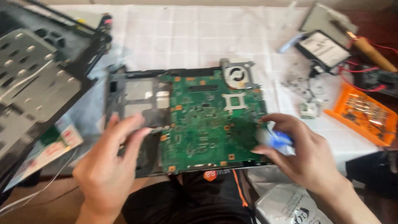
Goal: Testing a laptop motherboard using a multimeter and performing disassembly with a screwdriver.
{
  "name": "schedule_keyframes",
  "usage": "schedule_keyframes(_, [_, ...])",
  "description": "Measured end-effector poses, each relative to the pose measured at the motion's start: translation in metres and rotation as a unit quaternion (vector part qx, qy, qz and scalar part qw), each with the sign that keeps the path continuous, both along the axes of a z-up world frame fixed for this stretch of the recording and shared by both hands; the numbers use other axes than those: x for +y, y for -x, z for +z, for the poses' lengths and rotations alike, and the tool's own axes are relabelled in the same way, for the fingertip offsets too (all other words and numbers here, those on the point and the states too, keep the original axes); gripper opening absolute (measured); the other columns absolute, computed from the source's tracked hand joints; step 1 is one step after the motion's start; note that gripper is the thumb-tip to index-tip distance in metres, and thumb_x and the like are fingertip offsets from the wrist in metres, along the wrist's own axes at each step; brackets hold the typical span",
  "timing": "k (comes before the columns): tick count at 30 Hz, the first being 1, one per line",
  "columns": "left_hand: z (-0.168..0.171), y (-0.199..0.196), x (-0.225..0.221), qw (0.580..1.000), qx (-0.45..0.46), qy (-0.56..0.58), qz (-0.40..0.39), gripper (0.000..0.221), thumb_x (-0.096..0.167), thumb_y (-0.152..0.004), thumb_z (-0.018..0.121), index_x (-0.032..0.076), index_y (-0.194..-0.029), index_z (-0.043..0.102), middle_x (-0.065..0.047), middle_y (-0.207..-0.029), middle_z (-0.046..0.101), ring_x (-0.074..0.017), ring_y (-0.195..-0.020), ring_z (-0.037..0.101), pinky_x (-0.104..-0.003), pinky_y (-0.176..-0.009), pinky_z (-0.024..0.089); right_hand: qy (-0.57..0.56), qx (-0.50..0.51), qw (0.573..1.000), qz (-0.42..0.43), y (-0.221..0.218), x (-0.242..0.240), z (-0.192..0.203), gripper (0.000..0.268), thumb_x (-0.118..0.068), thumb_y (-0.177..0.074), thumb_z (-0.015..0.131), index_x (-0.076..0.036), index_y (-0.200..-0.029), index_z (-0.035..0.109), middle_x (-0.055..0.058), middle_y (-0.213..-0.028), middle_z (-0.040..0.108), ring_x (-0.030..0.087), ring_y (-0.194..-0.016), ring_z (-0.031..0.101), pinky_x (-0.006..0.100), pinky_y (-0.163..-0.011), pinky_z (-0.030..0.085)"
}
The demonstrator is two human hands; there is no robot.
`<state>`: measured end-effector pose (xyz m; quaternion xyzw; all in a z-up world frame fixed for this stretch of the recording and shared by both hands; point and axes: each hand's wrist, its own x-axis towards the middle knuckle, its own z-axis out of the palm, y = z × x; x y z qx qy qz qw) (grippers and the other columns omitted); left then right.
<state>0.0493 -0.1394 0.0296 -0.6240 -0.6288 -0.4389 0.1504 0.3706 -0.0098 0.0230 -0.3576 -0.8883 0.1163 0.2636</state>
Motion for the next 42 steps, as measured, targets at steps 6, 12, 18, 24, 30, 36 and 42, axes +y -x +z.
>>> schedule_keyframes(6, [0.003, -0.004, 0.011, 0.998, 0.048, 0.034, 0.005, 0.042, 0.012, -0.093, 0.091, 0.006, -0.131, 0.073, -0.011, -0.121, 0.079, -0.0065, -0.066, 0.063, -0.027, -0.063, 0.053, 0.043, -0.053, 0.994, 0.085, 0.045, 0.018, 0.017, 0.039, -0.04, -0.098, 0.059, -0.007, -0.116, 0.049, 0.014, -0.126, 0.064, 0.031, -0.102, 0.071, 0.046, -0.072, 0.057])
schedule_keyframes(12, [0.013, -0.029, 0.034, 0.963, 0.003, 0.146, -0.228, 0.076, 0.025, -0.081, 0.086, 0.007, -0.146, 0.051, -0.01, -0.147, 0.062, -0.0255, -0.129, 0.068, -0.054, -0.118, 0.049, -0.063, -0.014, 0.965, 0.254, 0.08, 0.024, 0.028, 0.021, -0.024, -0.107, 0.057, -0.003, -0.106, 0.053, 0.012, -0.103, 0.062, 0.028, -0.087, 0.065, 0.039, -0.07, 0.055])
schedule_keyframes(18, [0.019, -0.037, 0.052, 0.958, 0.065, 0.197, -0.195, 0.048, 0.018, -0.089, 0.074, 0.006, -0.135, 0.065, -0.004, -0.108, 0.074, -0.0202, -0.088, 0.072, -0.04, -0.072, 0.057, -0.187, -0.014, 0.948, 0.256, 0.06, 0.033, 0.037, 0.033, -0.026, -0.105, 0.07, -0.001, -0.125, 0.065, 0.004, -0.099, 0.068, 0.021, -0.076, 0.06, 0.034, -0.063, 0.05])
schedule_keyframes(24, [0.023, -0.049, 0.064, 0.956, 0.037, 0.163, -0.24, 0.046, 0.007, -0.085, 0.077, 0.005, -0.13, 0.068, -0.01, -0.113, 0.074, -0.0188, -0.093, 0.074, -0.035, -0.078, 0.061, -0.135, 0.011, 0.964, 0.227, 0.019, 0.038, 0.039, 0.024, -0.004, -0.105, 0.046, 0.0, -0.12, 0.064, 0.009, -0.105, 0.07, 0.025, -0.076, 0.064, 0.036, -0.062, 0.05])
schedule_keyframes(30, [0.032, -0.032, 0.105, 0.915, 0.277, 0.217, -0.197, 0.079, -0.01, -0.065, 0.078, 0.007, -0.14, 0.056, -0.011, -0.118, 0.066, -0.0211, -0.098, 0.069, -0.032, -0.074, 0.066, -0.095, 0.033, 0.983, 0.153, -0.004, 0.063, 0.038, 0.034, -0.014, -0.089, 0.082, -0.005, -0.119, 0.068, 0.009, -0.101, 0.076, 0.028, -0.092, 0.073, 0.043, -0.082, 0.053])
schedule_keyframes(36, [0.025, 0.019, 0.143, 0.909, 0.288, 0.298, 0.037, 0.042, 0.0, -0.093, 0.06, 0.008, -0.134, 0.064, -0.013, -0.115, 0.072, -0.0316, -0.102, 0.071, -0.048, -0.073, 0.068, -0.055, 0.051, 0.989, -0.13, -0.071, 0.129, 0.035, 0.02, -0.012, -0.099, 0.075, -0.001, -0.116, 0.076, 0.011, -0.115, 0.077, 0.022, -0.108, 0.07, 0.034, -0.096, 0.052])
schedule_keyframes(42, [-0.004, 0.029, 0.142, 0.915, 0.285, 0.284, 0.024, 0.061, -0.014, -0.077, 0.061, 0.009, -0.132, 0.065, -0.011, -0.123, 0.069, -0.0325, -0.112, 0.067, -0.047, -0.09, 0.06, -0.045, 0.042, 0.964, -0.259, -0.121, 0.156, 0.049, 0.011, -0.011, -0.113, 0.078, -0.005, -0.122, 0.081, 0.007, -0.103, 0.076, 0.017, -0.084, 0.065, 0.031, -0.073, 0.048])
